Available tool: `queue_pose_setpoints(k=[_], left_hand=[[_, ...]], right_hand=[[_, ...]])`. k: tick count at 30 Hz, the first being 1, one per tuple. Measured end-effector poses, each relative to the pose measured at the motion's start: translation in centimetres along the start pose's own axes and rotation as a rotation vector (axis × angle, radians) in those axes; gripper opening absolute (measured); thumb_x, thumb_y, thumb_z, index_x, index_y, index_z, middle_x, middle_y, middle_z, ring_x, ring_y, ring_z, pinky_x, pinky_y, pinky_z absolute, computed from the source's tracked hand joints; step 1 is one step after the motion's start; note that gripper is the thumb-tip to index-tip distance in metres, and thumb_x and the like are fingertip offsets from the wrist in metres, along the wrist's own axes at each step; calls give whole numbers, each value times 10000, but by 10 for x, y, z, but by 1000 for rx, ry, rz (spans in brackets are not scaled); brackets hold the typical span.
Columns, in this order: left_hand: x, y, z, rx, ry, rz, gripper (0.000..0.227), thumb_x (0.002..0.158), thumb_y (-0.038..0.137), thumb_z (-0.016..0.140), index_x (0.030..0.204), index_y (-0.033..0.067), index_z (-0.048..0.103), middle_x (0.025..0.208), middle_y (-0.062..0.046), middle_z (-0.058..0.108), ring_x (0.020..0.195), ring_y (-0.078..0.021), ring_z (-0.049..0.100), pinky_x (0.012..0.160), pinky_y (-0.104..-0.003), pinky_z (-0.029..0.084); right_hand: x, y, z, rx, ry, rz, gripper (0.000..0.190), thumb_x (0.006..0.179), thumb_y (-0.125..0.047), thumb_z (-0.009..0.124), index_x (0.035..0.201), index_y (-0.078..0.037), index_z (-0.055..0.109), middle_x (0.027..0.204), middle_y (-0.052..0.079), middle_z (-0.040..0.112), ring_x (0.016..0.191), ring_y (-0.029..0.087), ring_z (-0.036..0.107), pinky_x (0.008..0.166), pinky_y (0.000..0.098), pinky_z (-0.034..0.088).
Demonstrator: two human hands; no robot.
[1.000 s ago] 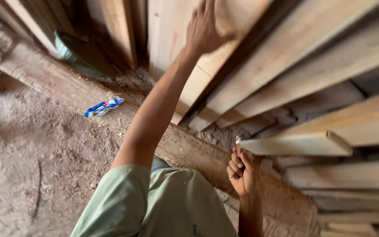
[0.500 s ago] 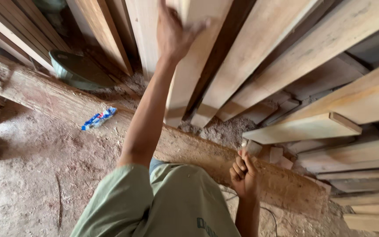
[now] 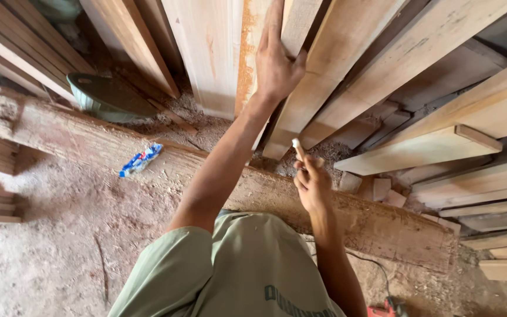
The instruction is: The person repeatedly marks the edges of stacked wooden planks with a white marker. They hold each plank steady with one hand while drawing a line along its edge, then move to the next plank and repeat the process.
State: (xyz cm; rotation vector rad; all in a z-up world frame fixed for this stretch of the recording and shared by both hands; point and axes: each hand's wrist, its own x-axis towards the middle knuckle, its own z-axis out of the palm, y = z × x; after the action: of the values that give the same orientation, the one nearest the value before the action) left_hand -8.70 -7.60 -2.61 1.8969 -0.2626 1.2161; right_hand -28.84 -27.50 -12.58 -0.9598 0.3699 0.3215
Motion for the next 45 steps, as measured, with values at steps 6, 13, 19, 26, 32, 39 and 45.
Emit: queue_pose_setpoints(k=[6,13,19,26,32,39,45], left_hand=[[29,-18,-29,-61,-317,92,1233,762,82,806,1759,110,81,1668,-176,282,1460,-399,439,1182,-504,562],[28,-9,-22,-286,-580,-469,1089,753,135,654,1646,79,34,1773,-250,47,1457,-361,503,873,-360,649],[22,-14,-13,-68,-412,-135,1178,765,225,844,1636,66,67,1667,-274,136,1533,-498,260,1275,-567,319],[19,-14,-16,-134,-484,-237,1037,774,281,847,1575,49,231,1610,-297,270,1500,-527,279,1253,-586,308],[19,-15,-12,-51,-518,-202,1008,764,261,723,1578,48,170,1594,-328,222,1528,-552,199,1273,-632,250],[12,-22,0,-75,-542,-194,1040,736,255,687,1571,21,111,1574,-392,177,1509,-569,142,1246,-692,180],[6,-29,7,-116,-555,-198,917,788,275,718,1496,-44,230,1407,-359,371,1375,-521,368,1197,-680,291]], right_hand=[[40,69,20,177,66,32,167,1064,-143,584,1147,-5,628,944,111,708,492,48,400,409,216,343],[75,144,67,269,355,-186,121,1059,-160,617,1105,-50,644,986,102,723,469,29,359,393,219,298],[103,187,104,414,595,-296,137,1024,-219,628,1098,-104,642,1014,62,745,444,16,328,379,207,284],[128,211,148,16,857,-510,267,1083,-291,567,1138,-41,644,1099,79,787,576,16,452,472,245,340],[149,231,151,-198,890,-835,339,1097,-247,651,1376,-58,687,873,73,766,626,56,616,527,242,488],[150,223,145,-537,810,-1248,306,1046,-130,695,1330,-28,644,1082,108,784,674,59,716,583,247,574],[137,210,140,-571,680,-1180,285,1053,-26,675,1338,-40,669,1276,184,718,716,104,715,595,260,570]])
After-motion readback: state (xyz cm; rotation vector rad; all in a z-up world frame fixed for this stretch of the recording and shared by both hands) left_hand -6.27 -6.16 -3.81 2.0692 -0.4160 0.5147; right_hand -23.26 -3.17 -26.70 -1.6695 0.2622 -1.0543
